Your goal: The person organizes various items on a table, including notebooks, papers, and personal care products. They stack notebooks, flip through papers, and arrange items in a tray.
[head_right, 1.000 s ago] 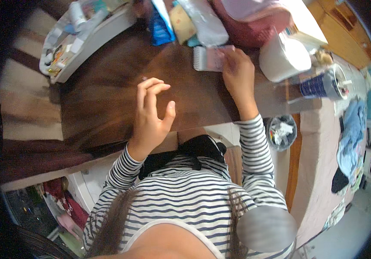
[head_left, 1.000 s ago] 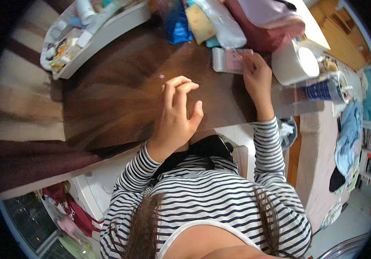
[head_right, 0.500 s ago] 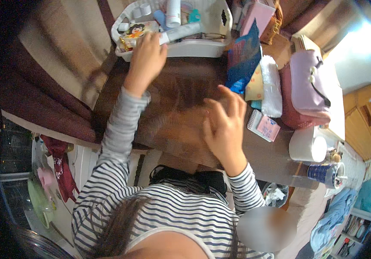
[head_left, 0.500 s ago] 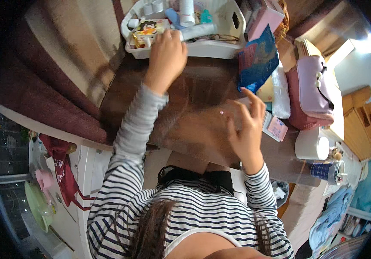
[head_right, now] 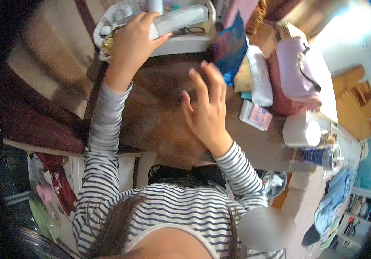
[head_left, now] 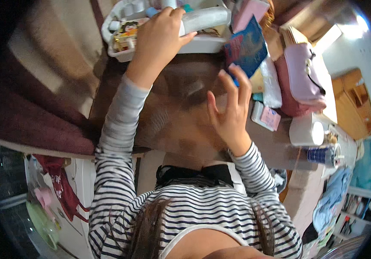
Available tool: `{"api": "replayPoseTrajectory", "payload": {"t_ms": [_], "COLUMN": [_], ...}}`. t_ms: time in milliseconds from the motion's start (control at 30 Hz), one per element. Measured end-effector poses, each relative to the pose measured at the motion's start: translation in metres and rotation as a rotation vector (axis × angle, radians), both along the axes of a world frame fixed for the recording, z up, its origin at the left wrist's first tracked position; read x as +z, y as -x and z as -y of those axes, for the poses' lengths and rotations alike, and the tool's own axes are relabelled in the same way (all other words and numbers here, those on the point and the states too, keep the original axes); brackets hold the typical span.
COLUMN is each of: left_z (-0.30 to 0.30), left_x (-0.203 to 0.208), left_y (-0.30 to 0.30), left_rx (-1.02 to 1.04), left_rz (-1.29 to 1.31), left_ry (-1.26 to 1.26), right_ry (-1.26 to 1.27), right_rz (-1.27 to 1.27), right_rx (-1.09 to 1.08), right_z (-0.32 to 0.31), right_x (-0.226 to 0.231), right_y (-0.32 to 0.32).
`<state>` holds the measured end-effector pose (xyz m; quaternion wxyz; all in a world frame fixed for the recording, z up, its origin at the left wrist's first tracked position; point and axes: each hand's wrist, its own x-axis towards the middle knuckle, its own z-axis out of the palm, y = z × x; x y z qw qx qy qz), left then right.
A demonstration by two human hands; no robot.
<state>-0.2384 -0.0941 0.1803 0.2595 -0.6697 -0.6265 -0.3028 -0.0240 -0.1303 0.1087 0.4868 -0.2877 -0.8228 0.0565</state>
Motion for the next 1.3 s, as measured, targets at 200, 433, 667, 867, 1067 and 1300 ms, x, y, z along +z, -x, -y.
{"api": "replayPoseTrajectory", "payload": {"t_ms": [200,433,667,867,1067,1300], "left_z": [0.102,0.095,0.105,0.114,0.053,-0.144], "left_x": [0.036,-0.020,-0.050,-0.076,-0.069,-0.087], "left_y": [-0.083,-0.095,-0.098,-0.088,-0.024,0.064], "left_rx": [-0.177,-0.302,-0.254,-0.250,-0.172,0.349], "left_rz": [0.026,0.399,0.656,0.685,0.510,0.269], "left_ry": [0.521,0.243,0.367,0.490,0.169,0.218], "right_ry": [0.011,0.545,0.636,0.652,-0.043,0.093], "right_rz": [0.248,-0.269,-0.155,-0.294,-0.417,-0.109], "right_rx": [-0.122,-0.045,-0.032,0.042,-0.242,0.334], "right_z": [-0.006,-0.016,-0.052,-0.056,0.003,0.043], "right_x": [0.002,-0.054,-0.065,-0.081,-0.046,-0.055], "right_y": [-0.019,-0.059,-0.077,-0.081,-0.065,0.023]}}
